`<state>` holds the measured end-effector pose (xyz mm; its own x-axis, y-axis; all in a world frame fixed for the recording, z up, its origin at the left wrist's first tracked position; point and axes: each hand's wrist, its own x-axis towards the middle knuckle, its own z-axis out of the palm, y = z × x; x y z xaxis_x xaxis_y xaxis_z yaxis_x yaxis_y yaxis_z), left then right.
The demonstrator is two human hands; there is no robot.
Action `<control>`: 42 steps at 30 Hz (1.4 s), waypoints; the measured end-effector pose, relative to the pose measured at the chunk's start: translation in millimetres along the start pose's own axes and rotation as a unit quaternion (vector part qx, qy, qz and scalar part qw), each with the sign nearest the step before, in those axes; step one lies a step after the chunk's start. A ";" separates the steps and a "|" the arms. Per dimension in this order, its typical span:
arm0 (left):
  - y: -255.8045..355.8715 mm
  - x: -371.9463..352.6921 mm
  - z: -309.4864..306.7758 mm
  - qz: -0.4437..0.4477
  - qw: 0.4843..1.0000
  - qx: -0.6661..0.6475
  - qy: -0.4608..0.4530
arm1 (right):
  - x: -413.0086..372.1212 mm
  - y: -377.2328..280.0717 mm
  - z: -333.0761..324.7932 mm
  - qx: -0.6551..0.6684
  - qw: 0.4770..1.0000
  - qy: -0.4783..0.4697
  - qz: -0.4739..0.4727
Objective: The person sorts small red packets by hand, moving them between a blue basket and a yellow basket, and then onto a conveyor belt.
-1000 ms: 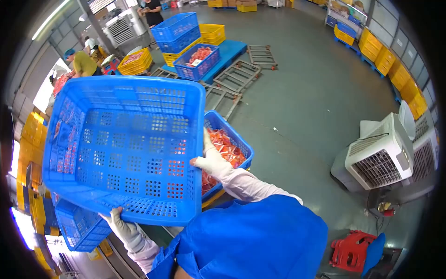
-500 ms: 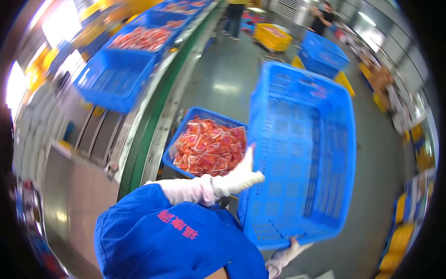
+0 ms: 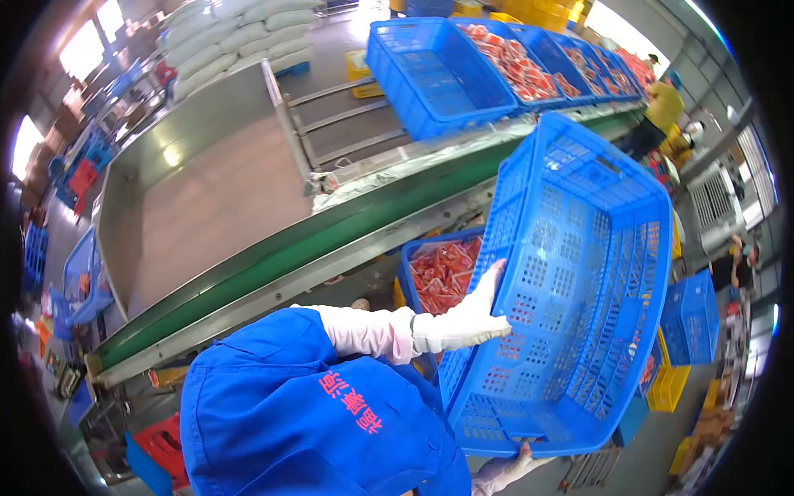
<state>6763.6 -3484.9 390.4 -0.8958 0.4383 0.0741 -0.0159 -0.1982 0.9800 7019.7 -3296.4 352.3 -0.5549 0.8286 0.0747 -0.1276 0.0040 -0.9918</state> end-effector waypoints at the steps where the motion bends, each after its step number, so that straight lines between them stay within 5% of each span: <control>1: 2.8 0.5 -9.8 0.024 0.999 -0.011 0.025 | 10.1 3.5 9.8 0.005 1.000 -0.011 0.002; 5: 48.8 -17.9 -62.1 0.037 0.993 -0.015 0.113 | 33.4 5.0 67.6 0.059 0.994 -0.065 0.058; 10: 129.6 -69.7 -157.0 0.104 0.968 -0.035 0.226 | 51.6 8.3 182.6 0.118 0.952 -0.271 0.083; 16: 151.2 -180.9 -326.8 0.063 0.861 -0.050 0.503 | -11.1 -21.2 369.6 0.222 0.766 -0.581 0.162; 17: 134.1 -215.7 -373.4 0.181 0.821 0.337 0.423 | -23.6 -19.2 400.2 0.221 0.726 -0.635 0.144; 19: 162.2 -242.3 -401.0 0.174 0.826 0.124 0.521 | -54.5 -37.0 450.8 0.209 0.653 -0.714 0.141; 21: 153.7 -300.7 -466.6 0.184 0.797 0.274 0.505 | -94.5 -6.8 500.9 0.160 0.602 -0.771 0.134; 23: 181.9 -290.7 -456.6 0.166 0.773 -0.004 0.613 | -133.8 16.7 548.6 0.144 0.594 -0.791 0.023; 24: 175.7 -300.7 -476.3 0.157 0.777 -0.004 0.609 | -139.1 18.5 567.5 0.142 0.601 -0.786 0.029; 26: 156.1 -350.2 -539.7 0.113 0.746 0.069 0.653 | -136.9 23.7 598.5 -0.059 0.503 -0.857 -0.093; 28: 148.5 -383.4 -614.3 0.034 0.766 -0.098 0.635 | -130.2 59.4 600.8 -0.076 0.517 -0.843 -0.125; 30: 124.4 -390.4 -662.8 -0.023 0.730 0.137 0.670 | -104.1 80.5 585.6 -0.140 0.509 -0.839 -0.133; 31: 147.6 -360.6 -647.9 -0.095 0.703 -0.133 0.692 | -91.3 107.4 572.9 -0.170 0.537 -0.815 -0.137; 34: 140.9 -377.3 -666.4 -0.227 0.616 -0.085 0.750 | -34.1 165.3 506.4 -0.273 0.628 -0.727 -0.038; 37: 116.4 -370.4 -687.1 -0.300 0.568 0.102 0.759 | 6.4 189.6 417.6 -0.427 0.723 -0.542 0.022; 40: 102.0 -345.9 -691.2 -0.302 0.449 0.426 0.725 | 30.8 198.7 334.4 -0.550 0.706 -0.436 0.093; 42: 91.2 -319.6 -695.9 -0.205 0.354 0.626 0.664 | 37.7 226.6 272.1 -0.557 0.717 -0.399 0.130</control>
<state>6739.4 -4253.2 327.6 -0.3645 -0.7575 0.5416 -0.8005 0.5520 0.2333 6746.2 -3416.6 158.6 -0.7915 0.3006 -0.5321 0.5544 0.7196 -0.4181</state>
